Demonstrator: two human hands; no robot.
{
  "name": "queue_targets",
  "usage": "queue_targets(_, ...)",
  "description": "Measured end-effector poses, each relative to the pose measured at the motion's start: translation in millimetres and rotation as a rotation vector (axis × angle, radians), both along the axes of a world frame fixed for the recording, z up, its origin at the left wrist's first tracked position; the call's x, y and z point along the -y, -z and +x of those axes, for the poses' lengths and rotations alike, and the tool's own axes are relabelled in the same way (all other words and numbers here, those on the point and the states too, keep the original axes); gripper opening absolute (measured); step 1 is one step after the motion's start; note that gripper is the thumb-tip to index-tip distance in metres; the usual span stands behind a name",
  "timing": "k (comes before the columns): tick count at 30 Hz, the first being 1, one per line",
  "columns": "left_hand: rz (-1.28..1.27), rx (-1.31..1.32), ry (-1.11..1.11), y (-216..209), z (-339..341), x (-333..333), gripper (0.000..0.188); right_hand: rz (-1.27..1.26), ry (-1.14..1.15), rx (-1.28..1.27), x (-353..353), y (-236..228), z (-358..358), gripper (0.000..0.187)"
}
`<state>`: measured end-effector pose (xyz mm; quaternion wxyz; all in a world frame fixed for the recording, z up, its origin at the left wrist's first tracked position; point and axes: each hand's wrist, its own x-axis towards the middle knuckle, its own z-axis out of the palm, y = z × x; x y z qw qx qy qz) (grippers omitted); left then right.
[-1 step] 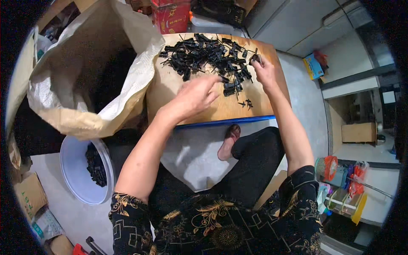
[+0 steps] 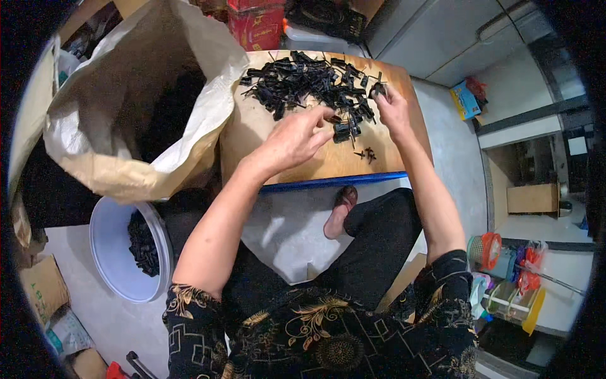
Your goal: Sorting small black plastic components from a large paper bag into a white bucket.
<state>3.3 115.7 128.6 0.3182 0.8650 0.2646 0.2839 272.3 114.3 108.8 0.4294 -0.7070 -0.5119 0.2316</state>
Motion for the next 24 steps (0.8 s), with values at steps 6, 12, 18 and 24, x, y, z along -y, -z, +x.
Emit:
queue_targets(6, -0.867, 0.345, -0.069, -24, -1, 26, 0.054, 0.127, -0.192, 0.158, 79, -39, -87, 0.025)
queue_targets(12, -1.205, 0.329, 0.215, -8, -18, 72, 0.038, 0.307, -0.564, 0.306, 134, -31, -107, 0.034)
queue_targets(18, -1.605, 0.601, 0.262, 26, -31, 110, 0.03, 0.438, -0.681, 0.542, 161, -19, -114, 0.038)
queue_targets(24, -1.655, 0.588, 0.267, 54, -36, 111, 0.026, 0.391, -0.607, 0.713, 166, 0, -119, 0.037)
